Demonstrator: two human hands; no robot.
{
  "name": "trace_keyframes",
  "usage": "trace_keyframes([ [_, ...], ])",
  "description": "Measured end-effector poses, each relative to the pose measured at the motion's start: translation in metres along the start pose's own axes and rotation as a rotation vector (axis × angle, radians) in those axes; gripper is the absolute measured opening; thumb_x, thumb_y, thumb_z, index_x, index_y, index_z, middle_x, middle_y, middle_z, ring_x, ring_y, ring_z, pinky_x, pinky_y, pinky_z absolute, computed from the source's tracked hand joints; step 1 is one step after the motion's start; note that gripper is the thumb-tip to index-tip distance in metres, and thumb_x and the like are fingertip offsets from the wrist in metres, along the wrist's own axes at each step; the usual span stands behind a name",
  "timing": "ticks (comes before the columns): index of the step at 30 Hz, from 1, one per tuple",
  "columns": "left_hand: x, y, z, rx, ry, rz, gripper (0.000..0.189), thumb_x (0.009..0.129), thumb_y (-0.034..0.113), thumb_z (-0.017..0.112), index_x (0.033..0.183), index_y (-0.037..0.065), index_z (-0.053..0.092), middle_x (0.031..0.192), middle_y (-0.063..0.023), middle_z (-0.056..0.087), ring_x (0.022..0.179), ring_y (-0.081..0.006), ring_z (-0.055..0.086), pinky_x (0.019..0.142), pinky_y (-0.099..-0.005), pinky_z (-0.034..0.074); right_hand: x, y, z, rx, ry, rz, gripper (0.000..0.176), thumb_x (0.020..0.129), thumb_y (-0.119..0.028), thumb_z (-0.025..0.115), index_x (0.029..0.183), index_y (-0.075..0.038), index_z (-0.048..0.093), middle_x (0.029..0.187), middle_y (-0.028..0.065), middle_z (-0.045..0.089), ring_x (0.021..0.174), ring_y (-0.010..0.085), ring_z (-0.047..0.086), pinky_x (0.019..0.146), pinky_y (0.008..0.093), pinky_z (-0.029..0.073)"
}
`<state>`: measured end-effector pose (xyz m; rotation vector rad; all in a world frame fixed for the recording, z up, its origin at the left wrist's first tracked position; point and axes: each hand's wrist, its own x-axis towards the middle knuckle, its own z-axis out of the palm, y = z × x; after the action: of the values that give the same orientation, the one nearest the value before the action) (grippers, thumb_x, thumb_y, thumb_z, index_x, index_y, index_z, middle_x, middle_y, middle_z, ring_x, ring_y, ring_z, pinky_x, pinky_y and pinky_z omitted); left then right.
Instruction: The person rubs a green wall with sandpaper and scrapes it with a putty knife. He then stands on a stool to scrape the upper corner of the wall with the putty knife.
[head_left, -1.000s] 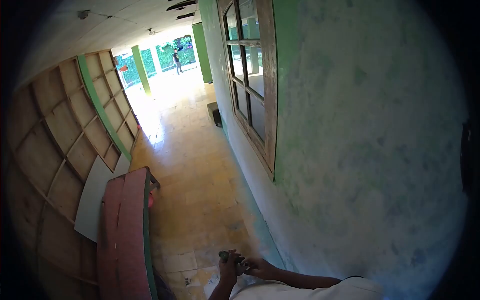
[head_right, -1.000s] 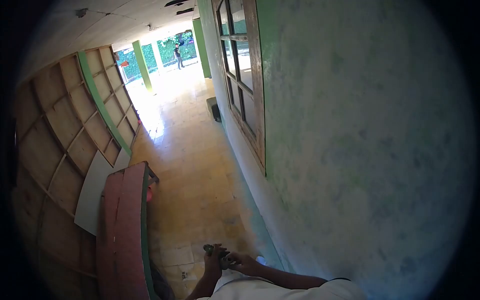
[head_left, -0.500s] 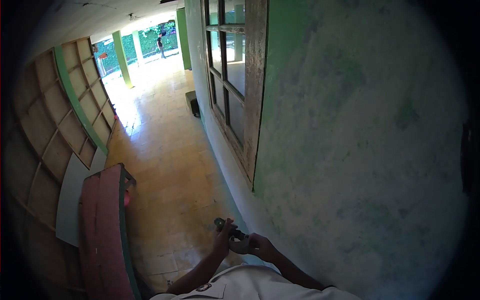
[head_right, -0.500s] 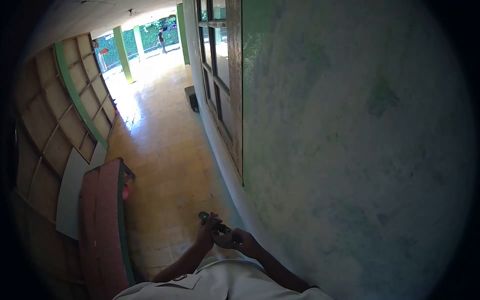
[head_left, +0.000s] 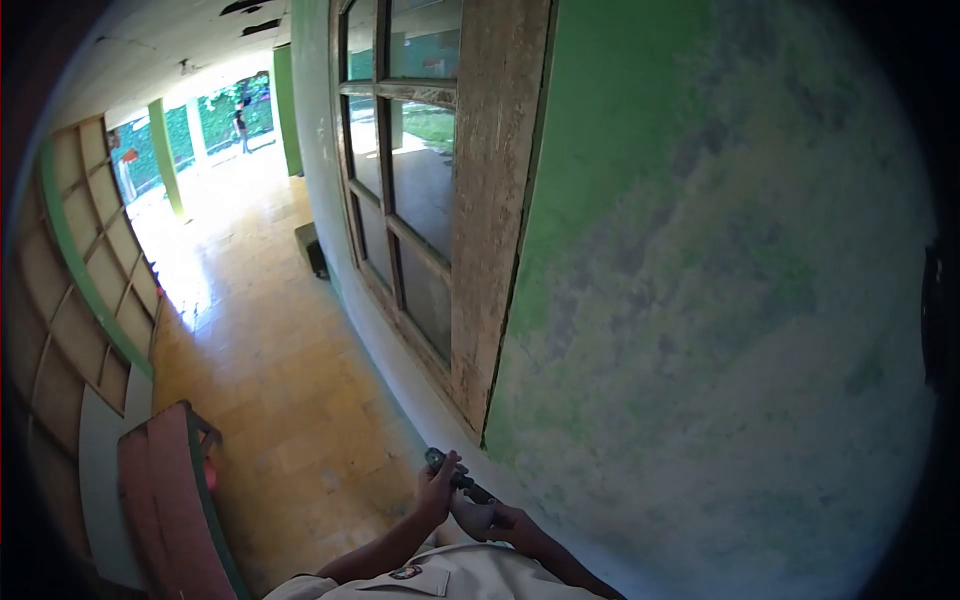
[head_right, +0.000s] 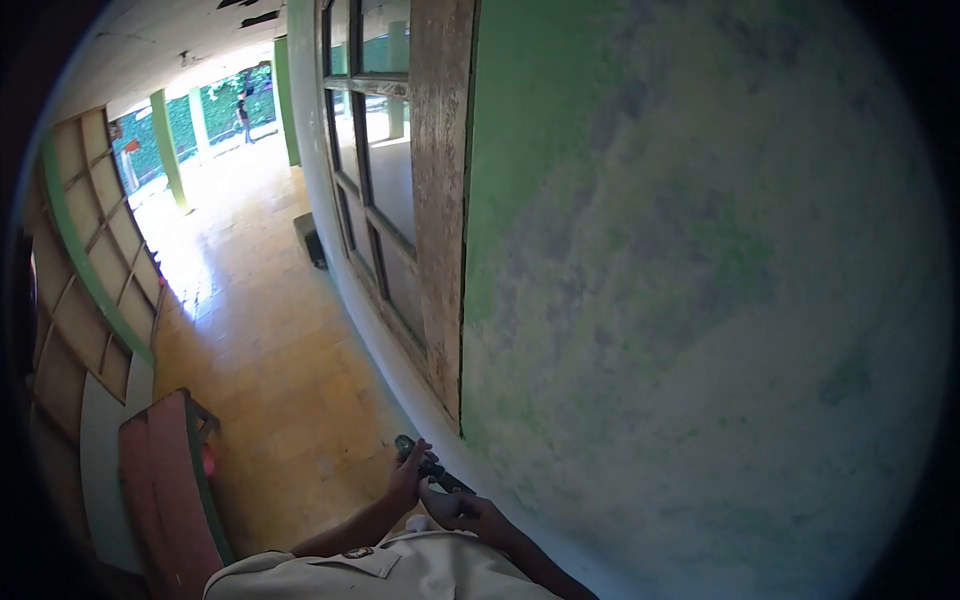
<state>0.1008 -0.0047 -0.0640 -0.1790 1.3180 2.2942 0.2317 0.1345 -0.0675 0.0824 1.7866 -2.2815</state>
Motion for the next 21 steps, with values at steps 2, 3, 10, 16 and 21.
trace_keyframes([
  [2, 0.015, 0.016, -0.002, 0.001, -0.024, -0.002, 0.032, 0.085, 0.031, 0.062, 0.091, 0.0, 0.057, 0.076, -0.0083, 0.059, 0.065, -0.0138, 0.057, 0.059, -0.0275, 0.048, 0.02, -0.006, 0.004, -0.147, -0.018, 0.028, 0.033, 0.076, -0.004, 0.066, 0.108, -0.002, 0.057, 0.099, 0.0022, 0.057, 0.092, 0.0107, 0.054, 0.083, 0.0272, 0.043],
  [3, 0.023, 0.023, -0.005, 0.001, -0.024, 0.002, 0.032, 0.085, 0.031, 0.062, 0.091, 0.0, 0.057, 0.076, -0.0083, 0.059, 0.065, -0.0137, 0.057, 0.058, -0.0275, 0.048, 0.028, -0.013, 0.008, -0.148, 0.005, 0.023, 0.033, 0.076, -0.004, 0.066, 0.108, -0.002, 0.057, 0.099, 0.0022, 0.057, 0.092, 0.0107, 0.054, 0.083, 0.0272, 0.043],
  [10, 0.064, 0.061, -0.014, 0.036, -0.107, 0.036, 0.029, 0.086, 0.029, 0.061, 0.089, 0.0, 0.056, 0.076, -0.0075, 0.059, 0.065, -0.0119, 0.056, 0.057, -0.0262, 0.048, 0.064, -0.028, 0.015, -0.079, 0.217, -0.152, 0.018, 0.08, 0.001, 0.062, 0.097, -0.002, 0.058, 0.096, 0.0053, 0.06, 0.09, 0.0128, 0.057, 0.083, 0.0277, 0.047],
  [16, 0.09, 0.067, -0.019, 0.072, -0.124, 0.11, 0.022, 0.088, 0.024, 0.058, 0.089, 0.002, 0.056, 0.077, -0.0053, 0.059, 0.064, -0.0105, 0.054, 0.06, -0.0251, 0.044, 0.08, -0.024, 0.035, 0.029, 0.513, -0.149, 0.011, 0.079, -0.001, 0.064, 0.085, -0.001, 0.055, 0.084, 0.0092, 0.062, 0.073, 0.0138, 0.06, 0.067, 0.0282, 0.051],
  [21, 0.09, 0.08, -0.02, 0.09, -0.202, 0.16, 0.018, 0.089, 0.021, 0.056, 0.088, 0.003, 0.056, 0.077, -0.0043, 0.059, 0.065, -0.0098, 0.053, 0.06, -0.0244, 0.043, 0.084, -0.021, 0.044, -0.016, 0.66, -0.147, 0.015, 0.081, -0.003, 0.064, 0.082, -0.002, 0.05, 0.075, 0.0097, 0.061, 0.063, 0.0131, 0.059, 0.054, 0.0279, 0.049],
])
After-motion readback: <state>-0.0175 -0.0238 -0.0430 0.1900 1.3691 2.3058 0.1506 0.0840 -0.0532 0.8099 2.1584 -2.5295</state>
